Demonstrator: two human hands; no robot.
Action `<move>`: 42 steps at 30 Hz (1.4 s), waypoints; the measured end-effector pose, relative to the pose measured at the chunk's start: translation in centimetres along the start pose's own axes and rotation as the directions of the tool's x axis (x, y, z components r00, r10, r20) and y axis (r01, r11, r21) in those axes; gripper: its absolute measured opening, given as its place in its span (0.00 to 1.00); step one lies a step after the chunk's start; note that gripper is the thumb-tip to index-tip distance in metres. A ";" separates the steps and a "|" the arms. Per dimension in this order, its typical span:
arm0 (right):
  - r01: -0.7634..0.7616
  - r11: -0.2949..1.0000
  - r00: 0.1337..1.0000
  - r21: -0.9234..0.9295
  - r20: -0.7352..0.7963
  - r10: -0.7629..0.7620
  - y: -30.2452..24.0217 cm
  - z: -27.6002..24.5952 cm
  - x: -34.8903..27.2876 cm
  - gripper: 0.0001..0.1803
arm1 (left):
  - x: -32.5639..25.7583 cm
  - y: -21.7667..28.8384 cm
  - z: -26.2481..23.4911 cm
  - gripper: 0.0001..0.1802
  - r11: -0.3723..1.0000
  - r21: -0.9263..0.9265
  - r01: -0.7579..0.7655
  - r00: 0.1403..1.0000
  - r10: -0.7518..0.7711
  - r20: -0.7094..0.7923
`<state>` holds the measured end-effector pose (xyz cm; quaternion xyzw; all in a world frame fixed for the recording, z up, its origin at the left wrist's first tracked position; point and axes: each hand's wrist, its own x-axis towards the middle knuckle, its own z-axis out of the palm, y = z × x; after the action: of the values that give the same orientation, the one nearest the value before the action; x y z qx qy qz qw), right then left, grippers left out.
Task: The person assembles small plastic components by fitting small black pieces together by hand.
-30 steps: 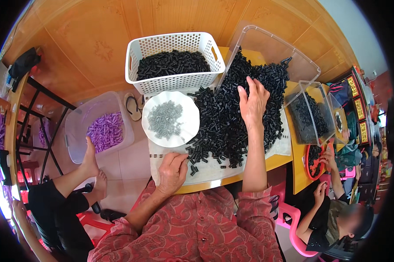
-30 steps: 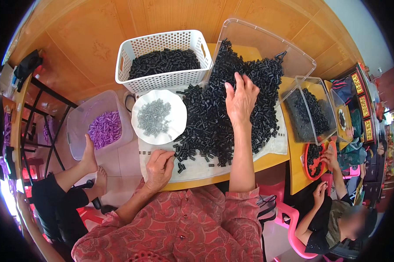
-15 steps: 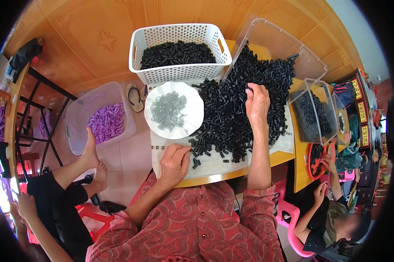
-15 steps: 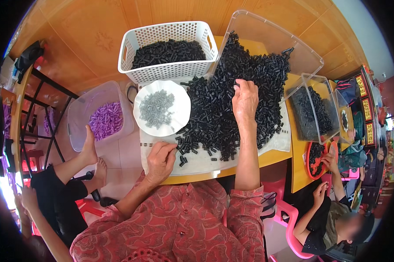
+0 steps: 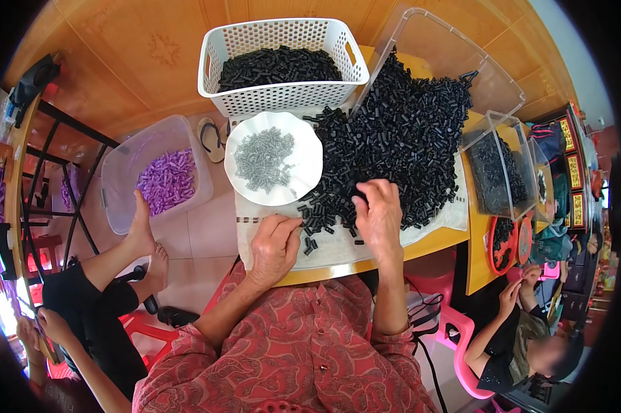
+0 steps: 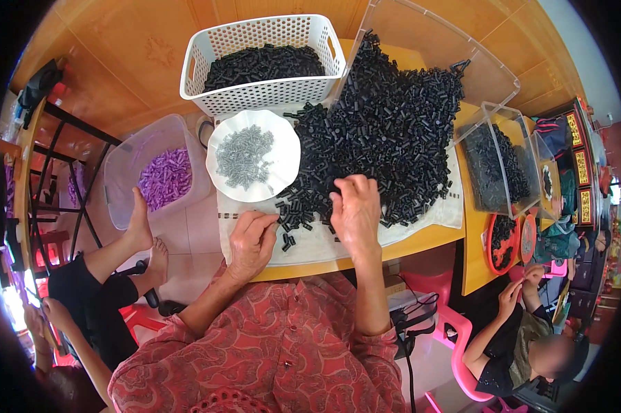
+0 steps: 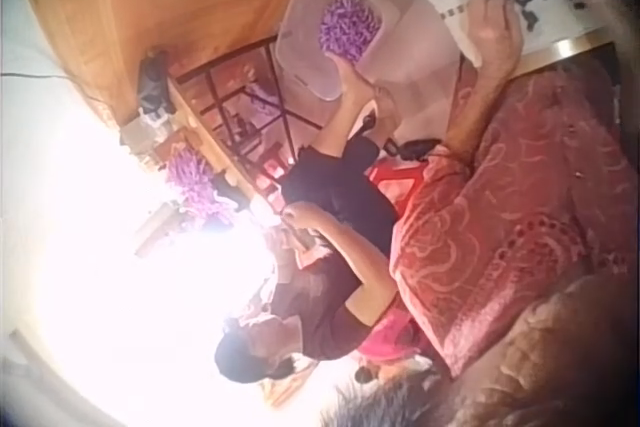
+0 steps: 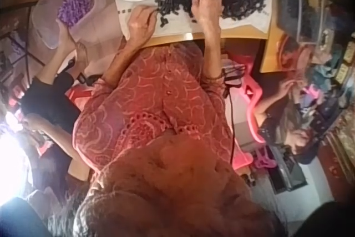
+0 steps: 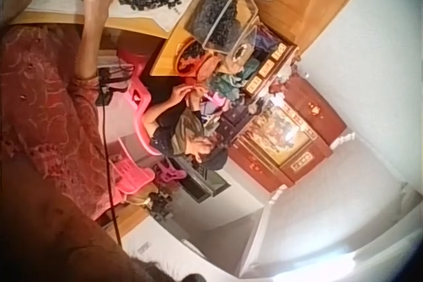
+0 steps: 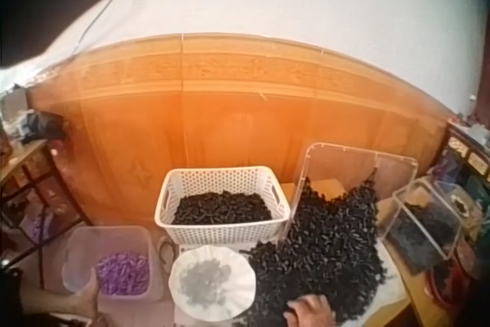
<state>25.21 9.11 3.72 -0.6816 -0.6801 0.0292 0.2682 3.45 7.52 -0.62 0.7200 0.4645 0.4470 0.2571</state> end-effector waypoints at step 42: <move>-0.059 0.996 0.998 -0.070 -0.038 0.056 -1.2 -1.4 -4.5 0.14 | 0.2 0.3 0.0 0.12 0.999 -0.008 0.037 0.999 -0.037 0.021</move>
<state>24.33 4.28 3.92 -0.7106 -0.6558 0.0003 0.2550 3.60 7.53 -0.29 0.7146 0.4732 0.4368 0.2733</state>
